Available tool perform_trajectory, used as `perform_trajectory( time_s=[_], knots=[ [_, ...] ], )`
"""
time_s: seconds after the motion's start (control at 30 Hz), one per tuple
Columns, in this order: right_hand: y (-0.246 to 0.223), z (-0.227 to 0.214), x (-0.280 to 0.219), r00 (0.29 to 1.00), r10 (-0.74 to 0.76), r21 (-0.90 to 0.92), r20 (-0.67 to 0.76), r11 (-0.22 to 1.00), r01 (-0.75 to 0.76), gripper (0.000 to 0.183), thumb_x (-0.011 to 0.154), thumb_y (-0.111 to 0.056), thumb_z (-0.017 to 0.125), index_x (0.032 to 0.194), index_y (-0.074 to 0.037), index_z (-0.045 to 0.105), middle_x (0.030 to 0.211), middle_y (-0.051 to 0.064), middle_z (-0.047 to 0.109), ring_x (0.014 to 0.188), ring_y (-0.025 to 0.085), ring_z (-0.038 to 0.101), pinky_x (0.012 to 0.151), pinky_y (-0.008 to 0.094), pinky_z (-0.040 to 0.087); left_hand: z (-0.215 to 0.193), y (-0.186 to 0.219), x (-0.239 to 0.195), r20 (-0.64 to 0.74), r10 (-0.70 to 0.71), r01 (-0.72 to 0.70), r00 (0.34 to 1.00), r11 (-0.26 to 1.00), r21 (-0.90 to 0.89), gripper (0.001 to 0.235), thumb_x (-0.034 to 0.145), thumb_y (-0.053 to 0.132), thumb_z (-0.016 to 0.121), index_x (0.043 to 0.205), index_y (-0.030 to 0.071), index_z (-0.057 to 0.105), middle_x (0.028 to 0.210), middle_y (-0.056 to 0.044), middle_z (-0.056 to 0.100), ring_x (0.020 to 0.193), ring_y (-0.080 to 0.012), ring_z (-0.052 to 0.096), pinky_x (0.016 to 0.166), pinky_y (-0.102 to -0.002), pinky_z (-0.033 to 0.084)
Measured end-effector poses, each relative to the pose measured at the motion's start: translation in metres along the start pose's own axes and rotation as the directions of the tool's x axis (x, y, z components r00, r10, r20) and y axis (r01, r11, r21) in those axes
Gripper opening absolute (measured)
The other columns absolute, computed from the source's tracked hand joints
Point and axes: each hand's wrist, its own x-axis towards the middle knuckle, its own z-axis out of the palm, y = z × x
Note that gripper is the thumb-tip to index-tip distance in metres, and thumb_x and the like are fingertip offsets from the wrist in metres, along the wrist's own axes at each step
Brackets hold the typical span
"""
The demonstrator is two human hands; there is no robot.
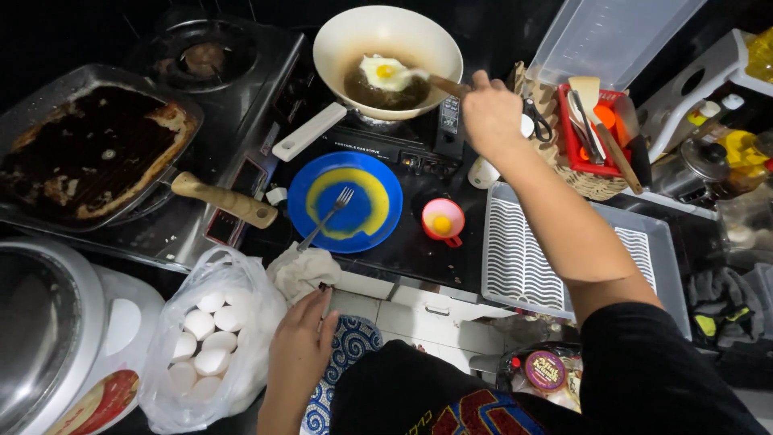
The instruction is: Cracking eggs into a frying pan and stirring them while they cook on a portable gas stove.
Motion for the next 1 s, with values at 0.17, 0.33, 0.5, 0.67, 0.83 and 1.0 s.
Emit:
perform_trajectory(
  time_s=[0.17,0.33,0.5,0.67,0.83,1.0],
  knots=[
    [-0.018,-0.003,-0.003,0.989,-0.005,-0.009,0.147,1.0,0.007,0.031,0.088,-0.011,0.063,0.114,-0.017,0.077,0.125,0.007,0.06,0.102,0.03,0.064,0.062,0.043,0.06,0.002,0.002,-0.003,-0.024,0.007,-0.007,1.0,1.0,0.015,0.044,0.102,0.033,0.053,0.135,0.007,0.065,0.133,-0.013,0.068,0.122,-0.0303,0.064,0.099,-0.045,0.053],
    [-0.017,0.011,0.002,0.997,-0.015,0.008,-0.071,1.0,0.015,0.032,0.09,-0.011,0.061,0.119,-0.015,0.073,0.114,0.008,0.058,0.092,0.031,0.063,0.05,0.042,0.058,0.001,0.004,-0.005,0.01,-0.039,0.039,0.999,0.999,0.022,0.045,0.102,0.035,0.053,0.138,0.009,0.064,0.136,-0.014,0.066,0.124,-0.0306,0.063,0.102,-0.046,0.052],
    [-0.01,-0.011,-0.01,0.994,-0.027,0.015,0.106,1.0,0.025,0.026,0.084,-0.016,0.066,0.105,-0.021,0.08,0.116,0.004,0.061,0.098,0.03,0.066,0.061,0.041,0.059,0.004,0.003,-0.008,0.008,-0.035,0.035,0.999,0.999,0.017,0.046,0.103,0.036,0.05,0.137,0.007,0.063,0.134,-0.014,0.067,0.123,-0.0326,0.062,0.101,-0.047,0.051],
    [-0.024,0.021,-0.003,0.997,-0.027,0.023,-0.065,0.999,0.029,0.036,0.084,-0.012,0.064,0.117,-0.023,0.075,0.114,0.007,0.061,0.093,0.031,0.067,0.053,0.044,0.06,0.0,0.012,-0.009,0.021,-0.033,0.033,0.999,0.999,-0.004,0.042,0.102,0.031,0.054,0.133,0.006,0.065,0.135,-0.012,0.067,0.124,-0.0303,0.063,0.102,-0.046,0.051],
    [-0.018,-0.01,-0.005,0.996,0.024,0.024,0.087,0.999,-0.026,0.025,0.081,-0.012,0.071,0.104,-0.013,0.081,0.118,0.005,0.06,0.097,0.029,0.065,0.06,0.045,0.061,-0.004,0.01,-0.014,0.046,-0.117,0.117,0.992,0.993,-0.001,0.045,0.101,0.033,0.053,0.138,0.01,0.063,0.136,-0.012,0.067,0.125,-0.031,0.062,0.102,-0.047,0.051],
    [-0.029,-0.001,-0.005,0.985,0.014,0.028,0.169,0.999,-0.019,0.027,0.087,-0.01,0.064,0.109,-0.015,0.079,0.125,0.004,0.059,0.107,0.03,0.065,0.065,0.045,0.063,0.002,0.004,-0.02,0.015,-0.059,0.058,0.998,0.998,0.012,0.042,0.102,0.032,0.054,0.132,0.005,0.064,0.134,-0.015,0.067,0.124,-0.0338,0.062,0.103,-0.047,0.05]
  ],
)
